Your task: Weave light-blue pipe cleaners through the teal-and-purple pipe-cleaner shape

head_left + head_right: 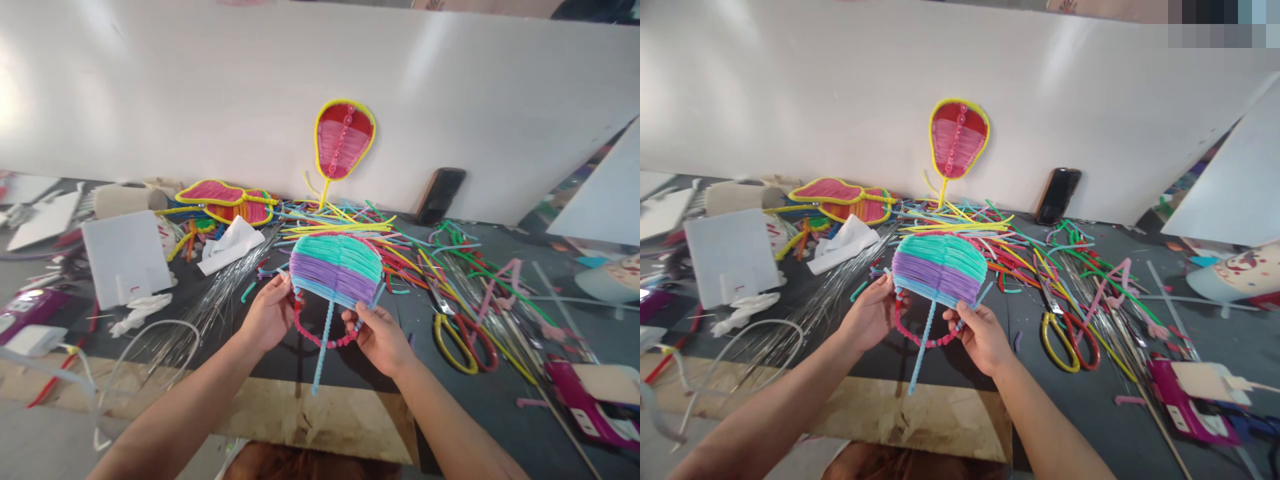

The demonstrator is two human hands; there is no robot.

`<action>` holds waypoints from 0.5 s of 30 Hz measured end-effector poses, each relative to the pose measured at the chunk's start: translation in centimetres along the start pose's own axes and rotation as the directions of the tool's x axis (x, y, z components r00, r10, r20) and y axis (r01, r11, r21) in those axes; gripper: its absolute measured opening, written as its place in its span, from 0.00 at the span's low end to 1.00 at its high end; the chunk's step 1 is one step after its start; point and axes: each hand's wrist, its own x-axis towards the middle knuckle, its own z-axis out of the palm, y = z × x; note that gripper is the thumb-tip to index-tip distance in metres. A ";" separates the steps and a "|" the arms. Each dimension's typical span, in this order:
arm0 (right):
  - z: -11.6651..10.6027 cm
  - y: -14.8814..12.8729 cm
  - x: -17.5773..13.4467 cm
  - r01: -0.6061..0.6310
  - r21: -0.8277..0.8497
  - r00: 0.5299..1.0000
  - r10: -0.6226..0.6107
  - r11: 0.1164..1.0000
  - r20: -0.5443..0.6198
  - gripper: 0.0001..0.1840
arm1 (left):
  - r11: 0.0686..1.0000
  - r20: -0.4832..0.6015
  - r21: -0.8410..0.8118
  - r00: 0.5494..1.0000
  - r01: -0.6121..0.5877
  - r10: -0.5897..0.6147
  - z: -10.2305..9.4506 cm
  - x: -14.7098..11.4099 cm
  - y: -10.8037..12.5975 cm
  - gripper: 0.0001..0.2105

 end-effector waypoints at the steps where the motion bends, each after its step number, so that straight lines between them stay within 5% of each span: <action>1: 0.0 0.0 0.0 -0.001 0.000 1.000 0.001 1.000 0.000 0.10 | 1.000 0.008 -0.012 1.000 0.011 -0.011 -0.1 0.0 0.0 0.06; 15: -0.1 0.6 -0.1 0.103 -0.143 0.993 -0.095 0.984 0.066 0.10 | 0.998 -0.062 -0.033 0.997 -0.046 0.044 -0.2 0.4 0.1 0.07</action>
